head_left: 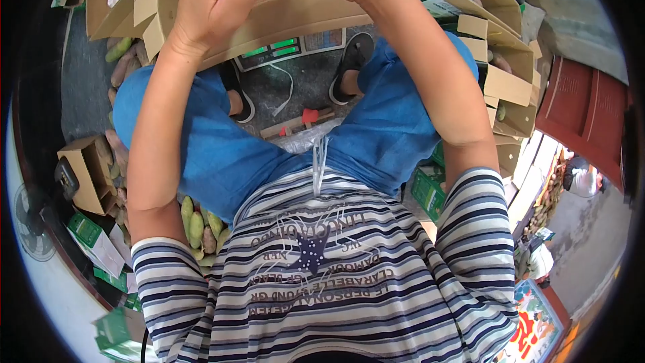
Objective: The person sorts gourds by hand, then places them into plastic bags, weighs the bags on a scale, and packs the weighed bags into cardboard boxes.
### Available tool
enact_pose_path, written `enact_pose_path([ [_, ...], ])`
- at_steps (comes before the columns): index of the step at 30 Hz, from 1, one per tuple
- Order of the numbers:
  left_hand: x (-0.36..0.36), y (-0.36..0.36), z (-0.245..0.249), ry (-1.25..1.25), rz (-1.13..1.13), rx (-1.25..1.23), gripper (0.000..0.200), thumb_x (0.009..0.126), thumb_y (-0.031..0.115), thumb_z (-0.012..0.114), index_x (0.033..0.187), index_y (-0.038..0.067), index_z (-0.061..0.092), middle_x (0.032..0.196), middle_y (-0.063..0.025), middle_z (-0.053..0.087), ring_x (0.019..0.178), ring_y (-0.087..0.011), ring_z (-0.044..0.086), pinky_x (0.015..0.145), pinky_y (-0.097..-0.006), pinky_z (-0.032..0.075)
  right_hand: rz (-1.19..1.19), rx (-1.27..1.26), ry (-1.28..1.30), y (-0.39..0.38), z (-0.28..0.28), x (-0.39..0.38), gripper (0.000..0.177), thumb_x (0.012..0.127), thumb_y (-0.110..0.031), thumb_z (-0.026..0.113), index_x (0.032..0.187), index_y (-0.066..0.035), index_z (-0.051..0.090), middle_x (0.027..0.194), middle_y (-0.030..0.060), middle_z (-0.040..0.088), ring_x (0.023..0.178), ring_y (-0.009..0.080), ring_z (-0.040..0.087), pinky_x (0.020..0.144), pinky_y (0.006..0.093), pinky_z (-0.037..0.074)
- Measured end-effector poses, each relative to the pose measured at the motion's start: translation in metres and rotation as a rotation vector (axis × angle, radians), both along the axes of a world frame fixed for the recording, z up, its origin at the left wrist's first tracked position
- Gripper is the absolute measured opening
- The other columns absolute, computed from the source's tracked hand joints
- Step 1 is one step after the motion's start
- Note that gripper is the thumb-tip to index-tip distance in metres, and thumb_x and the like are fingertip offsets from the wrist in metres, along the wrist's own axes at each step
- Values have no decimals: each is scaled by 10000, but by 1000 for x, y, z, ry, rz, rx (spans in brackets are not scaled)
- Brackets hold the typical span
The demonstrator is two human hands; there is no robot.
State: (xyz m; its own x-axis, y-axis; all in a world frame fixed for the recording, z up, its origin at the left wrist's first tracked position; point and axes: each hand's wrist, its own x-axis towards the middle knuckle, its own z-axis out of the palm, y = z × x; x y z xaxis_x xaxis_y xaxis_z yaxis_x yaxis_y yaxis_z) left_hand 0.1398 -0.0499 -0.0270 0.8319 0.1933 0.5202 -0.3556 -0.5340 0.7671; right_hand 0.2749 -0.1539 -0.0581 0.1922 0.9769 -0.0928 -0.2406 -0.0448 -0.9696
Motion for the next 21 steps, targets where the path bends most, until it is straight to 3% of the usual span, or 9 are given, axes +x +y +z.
enact_pose_path([
  [3, 3, 2, -10, -39, 32, 9, 744, 831, 591, 534, 1244, -23, 459, 1116, -158, 517, 1037, -246, 544, 830, -327, 460, -1, -3, -12, 1, -6, 1, 211, 915, -224, 578, 986, -28, 612, 680, -38, 522, 575, 48, 452, 520, 197, 363],
  [8, 4, 10, -4, -5, 24, 296, 712, 833, 555, 554, 1238, -23, 464, 1124, -172, 518, 1030, -275, 548, 878, -344, 432, -15, -27, 57, 5, -7, -3, 188, 920, -236, 569, 997, -75, 628, 724, -45, 563, 592, 50, 472, 533, 194, 371],
  [11, 9, 8, -4, -39, 13, 302, 678, 846, 528, 547, 1232, -25, 468, 1127, -183, 517, 1033, -291, 546, 902, -348, 415, -226, -66, 116, 5, 7, -20, 197, 929, -259, 551, 1012, -102, 637, 731, -55, 578, 584, 45, 473, 519, 188, 352],
  [18, 21, -5, -3, -106, 23, 2, 586, 897, 462, 503, 1218, -29, 477, 1150, -190, 512, 1057, -287, 533, 907, -342, 413, -229, -51, 112, 0, -6, 3, 182, 936, -246, 523, 847, -101, 590, 707, -32, 556, 566, 55, 485, 513, 178, 383],
  [20, 21, -3, 4, -124, 69, 153, 544, 917, 429, 486, 1203, -32, 488, 1156, -193, 510, 1063, -292, 532, 912, -338, 408, -259, 4, 158, -5, -4, 8, 182, 934, -230, 522, 816, -100, 567, 709, -24, 555, 569, 58, 491, 512, 180, 394],
  [21, 23, -1, 1, -104, 130, 189, 517, 925, 408, 476, 1191, -35, 495, 1150, -197, 514, 1061, -298, 533, 912, -337, 407, -345, -42, 113, -5, 0, 8, 148, 932, -208, 517, 872, -87, 576, 711, -25, 564, 571, 56, 499, 515, 176, 399],
])
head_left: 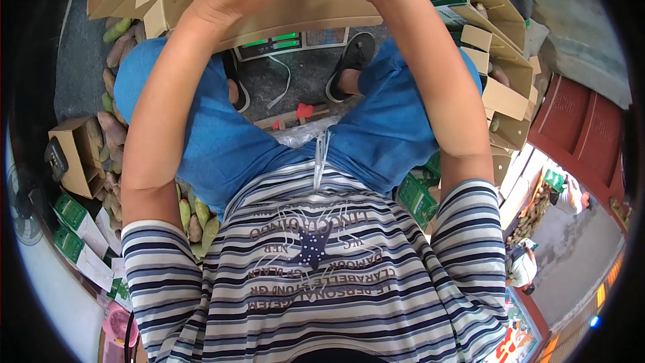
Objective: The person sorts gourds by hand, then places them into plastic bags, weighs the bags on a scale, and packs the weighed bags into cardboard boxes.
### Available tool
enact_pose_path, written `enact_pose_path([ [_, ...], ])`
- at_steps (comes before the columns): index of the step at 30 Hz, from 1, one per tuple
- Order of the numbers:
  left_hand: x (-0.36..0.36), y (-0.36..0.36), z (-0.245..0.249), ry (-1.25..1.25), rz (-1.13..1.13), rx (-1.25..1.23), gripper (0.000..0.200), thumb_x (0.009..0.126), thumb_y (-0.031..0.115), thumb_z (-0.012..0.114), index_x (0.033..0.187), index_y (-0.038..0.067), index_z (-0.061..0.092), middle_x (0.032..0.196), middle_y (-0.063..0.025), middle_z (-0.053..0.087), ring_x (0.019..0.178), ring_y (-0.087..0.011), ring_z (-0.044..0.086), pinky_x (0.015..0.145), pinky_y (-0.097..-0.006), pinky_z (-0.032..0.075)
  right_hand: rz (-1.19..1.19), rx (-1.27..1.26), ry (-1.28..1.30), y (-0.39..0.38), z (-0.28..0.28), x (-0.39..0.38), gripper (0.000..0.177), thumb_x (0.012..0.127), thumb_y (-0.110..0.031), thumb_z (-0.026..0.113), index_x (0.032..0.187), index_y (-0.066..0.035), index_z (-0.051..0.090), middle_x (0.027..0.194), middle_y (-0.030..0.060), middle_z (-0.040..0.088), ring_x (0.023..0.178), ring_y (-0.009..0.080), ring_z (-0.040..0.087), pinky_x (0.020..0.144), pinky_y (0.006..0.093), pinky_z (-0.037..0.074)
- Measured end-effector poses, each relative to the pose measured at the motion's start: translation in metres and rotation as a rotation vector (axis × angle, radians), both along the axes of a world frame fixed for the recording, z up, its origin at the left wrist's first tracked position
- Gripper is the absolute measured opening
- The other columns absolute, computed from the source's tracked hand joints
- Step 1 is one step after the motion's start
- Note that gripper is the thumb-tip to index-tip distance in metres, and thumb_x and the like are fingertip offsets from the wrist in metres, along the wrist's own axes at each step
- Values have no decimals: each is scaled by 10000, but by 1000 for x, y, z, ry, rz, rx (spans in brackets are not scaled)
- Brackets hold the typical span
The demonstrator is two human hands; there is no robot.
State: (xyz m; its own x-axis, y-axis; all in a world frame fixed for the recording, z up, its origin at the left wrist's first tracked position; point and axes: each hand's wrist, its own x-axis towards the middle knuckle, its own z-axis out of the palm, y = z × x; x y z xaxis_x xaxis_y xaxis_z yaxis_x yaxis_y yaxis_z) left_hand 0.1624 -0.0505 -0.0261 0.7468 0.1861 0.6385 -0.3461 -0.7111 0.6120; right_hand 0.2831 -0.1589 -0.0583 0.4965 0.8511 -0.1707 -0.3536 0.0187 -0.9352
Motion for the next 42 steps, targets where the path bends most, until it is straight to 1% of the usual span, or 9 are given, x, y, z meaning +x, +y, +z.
enact_pose_path([
  [5, 3, -2, 4, 143, 179, 14, 415, 957, 322, 424, 1121, -44, 528, 1101, -212, 536, 1031, -333, 538, 896, -347, 408, -63, 5, 67, -9, 7, 0, 130, 932, -182, 508, 957, -77, 581, 722, -25, 577, 576, 54, 510, 526, 172, 413],
  [11, 6, 0, 0, 312, 107, -9, 375, 962, 291, 412, 1074, -42, 543, 1048, -204, 550, 1002, -345, 539, 858, -368, 420, -10, 60, 142, -11, 0, 4, 143, 936, -173, 497, 974, -65, 582, 728, -23, 584, 568, 54, 515, 519, 180, 423],
  [15, 12, 1, 0, 390, 49, 217, 354, 908, 285, 498, 1120, 2, 524, 1060, -185, 549, 1003, -333, 542, 844, -386, 428, -37, 73, 130, -10, -3, 2, 187, 954, -190, 472, 977, -50, 594, 721, -7, 592, 565, 65, 525, 514, 182, 425],
  [17, 13, 11, -18, 308, 5, 279, 292, 839, 225, 591, 1087, 81, 537, 989, -150, 586, 940, -339, 553, 773, -426, 446, -126, 31, -5, 2, -19, 1, 186, 855, -184, 592, 934, -23, 644, 778, 64, 661, 675, 153, 635, 592, 282, 516],
  [19, 14, 12, -27, 335, -9, 250, 291, 907, 275, 490, 1098, 63, 546, 988, -169, 583, 958, -349, 539, 809, -406, 422, -139, 104, 58, 1, -9, -1, 163, 868, -124, 556, 942, 6, 619, 754, 48, 638, 601, 82, 582, 532, 223, 480],
  [23, 12, 5, -21, 506, 24, 23, 396, 963, 350, 373, 1066, 14, 557, 1012, -184, 581, 966, -368, 531, 840, -393, 401, -199, 77, 41, -9, 11, -5, 143, 857, -90, 543, 944, 17, 579, 739, 83, 629, 569, 103, 585, 507, 237, 473],
  [25, 13, 4, -22, 509, 21, -26, 433, 976, 364, 345, 1042, -6, 561, 1017, -187, 581, 963, -374, 527, 840, -391, 398, -196, 41, 38, -9, 12, -6, 190, 880, -121, 545, 1009, 6, 603, 768, 43, 632, 619, 67, 579, 551, 201, 472],
  [34, 10, 3, -20, 626, 32, -18, 447, 989, 377, 316, 980, -13, 534, 966, -185, 565, 935, -354, 526, 837, -366, 391, -172, 1, 42, -6, 13, -10, 161, 867, -106, 548, 967, 7, 603, 753, 55, 630, 605, 73, 553, 560, 216, 469],
  [42, 9, 0, -15, 577, 56, -63, 475, 997, 373, 306, 1076, -30, 544, 1058, -173, 586, 1018, -291, 539, 913, -326, 379, -216, 64, 42, 3, 16, -10, 173, 840, -102, 574, 953, 28, 594, 739, 74, 625, 579, 92, 554, 529, 222, 466],
])
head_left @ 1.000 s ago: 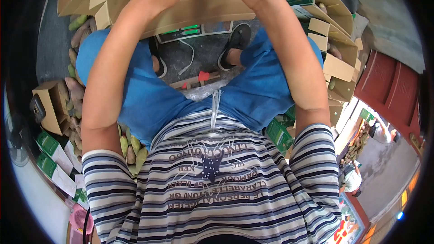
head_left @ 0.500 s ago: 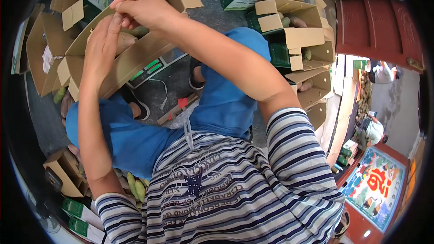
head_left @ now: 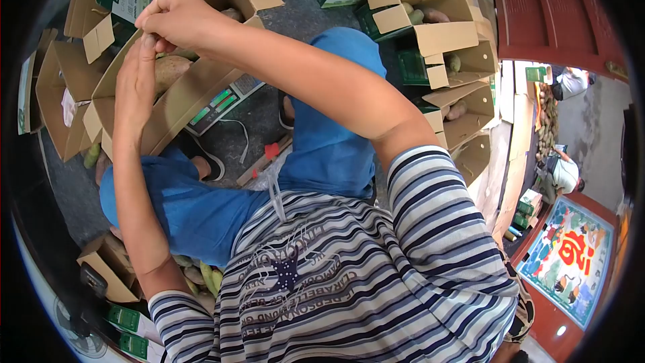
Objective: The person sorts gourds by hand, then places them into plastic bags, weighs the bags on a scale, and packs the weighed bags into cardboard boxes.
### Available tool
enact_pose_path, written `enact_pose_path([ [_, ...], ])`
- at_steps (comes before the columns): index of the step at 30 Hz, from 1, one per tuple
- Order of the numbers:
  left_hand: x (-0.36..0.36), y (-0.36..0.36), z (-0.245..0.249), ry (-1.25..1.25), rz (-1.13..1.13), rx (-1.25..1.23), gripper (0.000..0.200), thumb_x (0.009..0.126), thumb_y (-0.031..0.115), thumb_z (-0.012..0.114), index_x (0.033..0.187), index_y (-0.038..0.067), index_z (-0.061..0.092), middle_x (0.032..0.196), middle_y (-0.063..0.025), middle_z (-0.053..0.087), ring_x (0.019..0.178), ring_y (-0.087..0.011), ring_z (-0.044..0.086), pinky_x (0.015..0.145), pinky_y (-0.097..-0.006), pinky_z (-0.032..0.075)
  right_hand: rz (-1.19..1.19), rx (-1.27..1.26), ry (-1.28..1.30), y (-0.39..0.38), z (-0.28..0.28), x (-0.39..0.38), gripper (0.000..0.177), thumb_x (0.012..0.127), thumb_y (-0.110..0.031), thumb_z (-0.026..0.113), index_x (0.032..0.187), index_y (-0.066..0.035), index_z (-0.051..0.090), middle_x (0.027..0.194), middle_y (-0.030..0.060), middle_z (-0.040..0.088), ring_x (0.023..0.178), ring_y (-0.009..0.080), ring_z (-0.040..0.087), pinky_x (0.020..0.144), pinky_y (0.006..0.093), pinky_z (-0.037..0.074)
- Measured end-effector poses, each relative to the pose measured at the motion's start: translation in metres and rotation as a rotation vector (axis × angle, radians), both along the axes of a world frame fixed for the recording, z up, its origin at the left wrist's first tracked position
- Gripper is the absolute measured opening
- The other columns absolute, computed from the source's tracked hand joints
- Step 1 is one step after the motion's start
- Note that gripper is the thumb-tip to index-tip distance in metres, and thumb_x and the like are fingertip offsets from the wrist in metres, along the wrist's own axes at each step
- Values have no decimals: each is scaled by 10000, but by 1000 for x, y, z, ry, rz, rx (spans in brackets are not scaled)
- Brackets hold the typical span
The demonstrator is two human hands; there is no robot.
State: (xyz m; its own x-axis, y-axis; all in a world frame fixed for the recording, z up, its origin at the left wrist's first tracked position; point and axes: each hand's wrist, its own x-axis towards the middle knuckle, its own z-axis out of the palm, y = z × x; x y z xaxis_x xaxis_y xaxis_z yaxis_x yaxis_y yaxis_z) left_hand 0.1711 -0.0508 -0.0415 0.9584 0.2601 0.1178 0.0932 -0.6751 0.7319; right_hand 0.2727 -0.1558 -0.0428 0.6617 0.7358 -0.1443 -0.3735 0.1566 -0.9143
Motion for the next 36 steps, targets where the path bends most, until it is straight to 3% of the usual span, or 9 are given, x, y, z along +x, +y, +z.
enact_pose_path([
  [13, 1, 9, -3, 45, 28, -134, 514, 997, 398, 313, 1148, -35, 544, 1117, -154, 582, 1073, -213, 531, 941, -310, 381, -35, -43, -164, 7, -3, 2, 197, 812, -107, 574, 912, 54, 626, 710, 86, 636, 571, 110, 583, 521, 243, 467],
  [16, 2, 14, -2, -208, 120, -261, 602, 970, 491, 313, 1291, 1, 452, 1281, -157, 491, 1176, -271, 486, 983, -389, 384, -75, -262, -532, 5, -3, 11, 220, 782, -139, 591, 888, 48, 636, 723, 90, 654, 599, 126, 611, 548, 275, 487],
  [18, 0, 15, 2, -402, 85, -353, 626, 972, 507, 277, 1306, -1, 427, 1295, -152, 473, 1187, -269, 480, 968, -392, 403, -174, -254, -582, 14, -23, 9, 235, 761, -171, 609, 858, 40, 645, 722, 93, 661, 642, 135, 624, 598, 294, 502],
  [19, -2, 16, 4, -501, 71, -377, 637, 972, 514, 260, 1313, -1, 414, 1302, -150, 464, 1193, -267, 477, 961, -394, 412, -148, -246, -666, 16, -34, 11, 276, 778, -191, 635, 935, 36, 635, 748, 103, 659, 658, 130, 621, 610, 287, 505],
  [21, -4, 13, 5, -513, 38, -451, 711, 948, 582, 225, 1350, 11, 357, 1342, -146, 426, 1209, -273, 466, 950, -398, 416, 104, -218, -524, 1, -19, 7, 397, 846, -303, 650, 1071, 16, 577, 846, 72, 635, 691, 112, 606, 597, 261, 491],
  [23, -5, 9, 6, -491, -5, -494, 789, 912, 649, 226, 1347, 4, 358, 1350, -150, 415, 1212, -271, 464, 941, -393, 423, 325, -132, -331, -4, -15, 5, 319, 867, -306, 637, 1012, -25, 598, 786, 16, 605, 663, 79, 585, 556, 223, 448],
  [29, -8, -2, 12, -461, -27, -472, 883, 855, 722, 278, 1336, -14, 362, 1333, -162, 424, 1198, -263, 475, 945, -388, 416, 305, -138, -404, -4, -7, -7, 258, 877, -293, 626, 890, -35, 624, 696, -3, 597, 603, 67, 562, 541, 218, 443],
  [34, -11, -4, 12, -400, -29, -423, 951, 823, 771, 223, 1355, -8, 334, 1359, -176, 402, 1219, -286, 454, 946, -381, 414, 313, -249, -457, -2, 1, -6, 273, 882, -302, 623, 830, -35, 626, 680, 5, 601, 579, 70, 560, 518, 215, 442],
  [36, -11, -5, 15, -393, -16, -449, 972, 812, 788, 204, 1361, -5, 323, 1369, -189, 389, 1225, -301, 447, 951, -381, 412, 355, -191, -348, -3, 0, -4, 271, 897, -294, 603, 852, -29, 632, 704, 11, 613, 596, 70, 565, 538, 209, 452],
])
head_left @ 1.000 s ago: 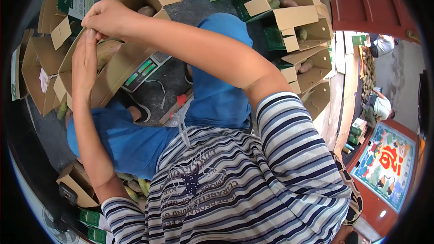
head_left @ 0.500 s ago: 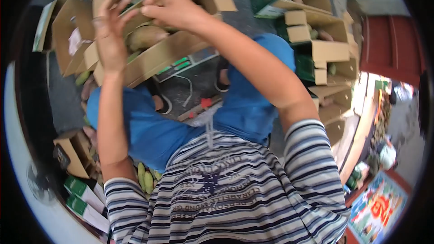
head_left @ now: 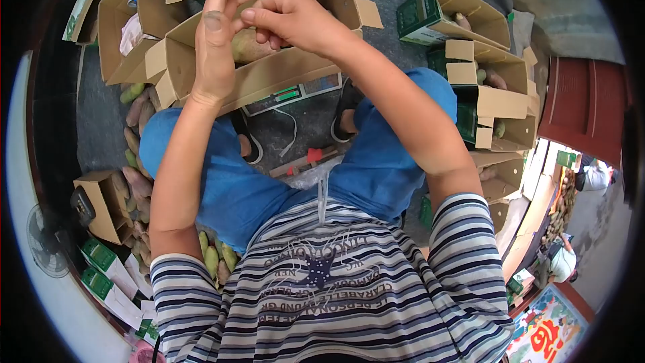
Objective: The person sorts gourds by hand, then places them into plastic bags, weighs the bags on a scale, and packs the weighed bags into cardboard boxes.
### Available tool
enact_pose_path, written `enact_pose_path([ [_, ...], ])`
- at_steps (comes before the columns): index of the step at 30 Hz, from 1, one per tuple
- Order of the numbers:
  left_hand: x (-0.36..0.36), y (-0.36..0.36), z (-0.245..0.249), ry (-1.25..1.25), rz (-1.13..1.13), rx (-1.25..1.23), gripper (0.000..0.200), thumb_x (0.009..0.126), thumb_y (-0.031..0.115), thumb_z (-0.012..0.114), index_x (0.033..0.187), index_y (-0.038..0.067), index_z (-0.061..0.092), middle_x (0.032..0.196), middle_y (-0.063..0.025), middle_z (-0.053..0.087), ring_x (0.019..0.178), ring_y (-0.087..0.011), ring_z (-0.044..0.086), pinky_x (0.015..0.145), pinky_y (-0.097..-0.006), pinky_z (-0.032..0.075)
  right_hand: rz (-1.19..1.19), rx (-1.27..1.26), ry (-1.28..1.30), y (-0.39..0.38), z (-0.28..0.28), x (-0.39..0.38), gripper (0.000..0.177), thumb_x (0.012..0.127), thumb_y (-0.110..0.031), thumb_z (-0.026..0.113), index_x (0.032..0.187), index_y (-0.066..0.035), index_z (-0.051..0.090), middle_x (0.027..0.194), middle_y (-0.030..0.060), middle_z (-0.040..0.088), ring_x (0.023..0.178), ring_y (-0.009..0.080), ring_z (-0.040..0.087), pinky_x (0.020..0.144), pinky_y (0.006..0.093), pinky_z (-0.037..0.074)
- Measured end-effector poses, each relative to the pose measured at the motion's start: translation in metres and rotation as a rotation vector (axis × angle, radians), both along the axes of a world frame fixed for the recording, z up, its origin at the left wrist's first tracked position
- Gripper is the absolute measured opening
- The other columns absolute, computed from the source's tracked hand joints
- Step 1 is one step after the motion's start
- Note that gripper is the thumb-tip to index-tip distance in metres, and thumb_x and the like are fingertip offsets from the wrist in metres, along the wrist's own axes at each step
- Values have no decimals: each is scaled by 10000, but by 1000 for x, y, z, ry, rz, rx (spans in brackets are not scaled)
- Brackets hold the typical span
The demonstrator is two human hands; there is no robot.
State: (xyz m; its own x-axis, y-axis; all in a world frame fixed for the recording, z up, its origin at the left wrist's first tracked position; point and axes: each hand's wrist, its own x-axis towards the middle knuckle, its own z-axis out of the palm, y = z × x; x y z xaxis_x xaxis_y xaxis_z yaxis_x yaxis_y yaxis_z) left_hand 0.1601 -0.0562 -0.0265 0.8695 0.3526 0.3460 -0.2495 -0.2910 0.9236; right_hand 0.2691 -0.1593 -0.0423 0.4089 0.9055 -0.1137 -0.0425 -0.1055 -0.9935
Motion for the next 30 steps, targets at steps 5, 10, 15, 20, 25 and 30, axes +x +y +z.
enact_pose_path([
  [5, 1, 0, 2, -50, 22, -69, 958, 819, 778, 214, 1361, -5, 320, 1372, -196, 374, 1222, -306, 445, 946, -385, 425, 113, 57, 222, -5, 4, 10, 264, 934, -264, 541, 929, -15, 627, 795, 22, 634, 667, 70, 580, 604, 193, 468],
  [10, 1, 4, 0, -41, -7, -91, 933, 832, 758, 238, 1362, -5, 320, 1372, -186, 376, 1224, -292, 447, 929, -387, 440, 126, 72, 118, -6, 11, 6, 253, 944, -247, 515, 981, -17, 616, 832, 11, 626, 683, 66, 569, 610, 197, 459],
  [15, 4, 4, -8, -130, -28, 200, 757, 889, 602, 366, 1340, -6, 371, 1333, -151, 439, 1225, -259, 456, 960, -371, 406, -34, 63, -36, -4, 0, 0, 238, 883, -232, 599, 862, 4, 623, 692, 19, 595, 601, 73, 546, 530, 220, 445],
  [20, 19, -1, -14, -254, 67, 289, 496, 884, 280, 554, 1250, -34, 439, 1236, -205, 451, 1081, -288, 515, 934, -355, 408, -145, 132, -125, -7, -6, 5, 222, 757, -127, 596, 953, -25, 610, 763, -9, 580, 603, 64, 503, 538, 200, 403],
  [25, 28, -4, -17, -355, 203, 354, 560, 834, 417, 566, 1192, -11, 518, 1187, -183, 517, 1102, -306, 532, 920, -363, 430, -182, 91, 161, -5, -5, 14, 258, 850, -219, 642, 1011, -25, 588, 853, 12, 614, 764, 83, 572, 646, 204, 437],
  [30, 28, -6, -15, -306, 266, 272, 527, 826, 428, 605, 1138, 7, 549, 1167, -199, 523, 1076, -324, 532, 893, -375, 445, -144, 25, 115, -5, 9, 8, 260, 875, -232, 620, 1014, -16, 583, 891, 11, 607, 804, 79, 564, 664, 212, 439],
])
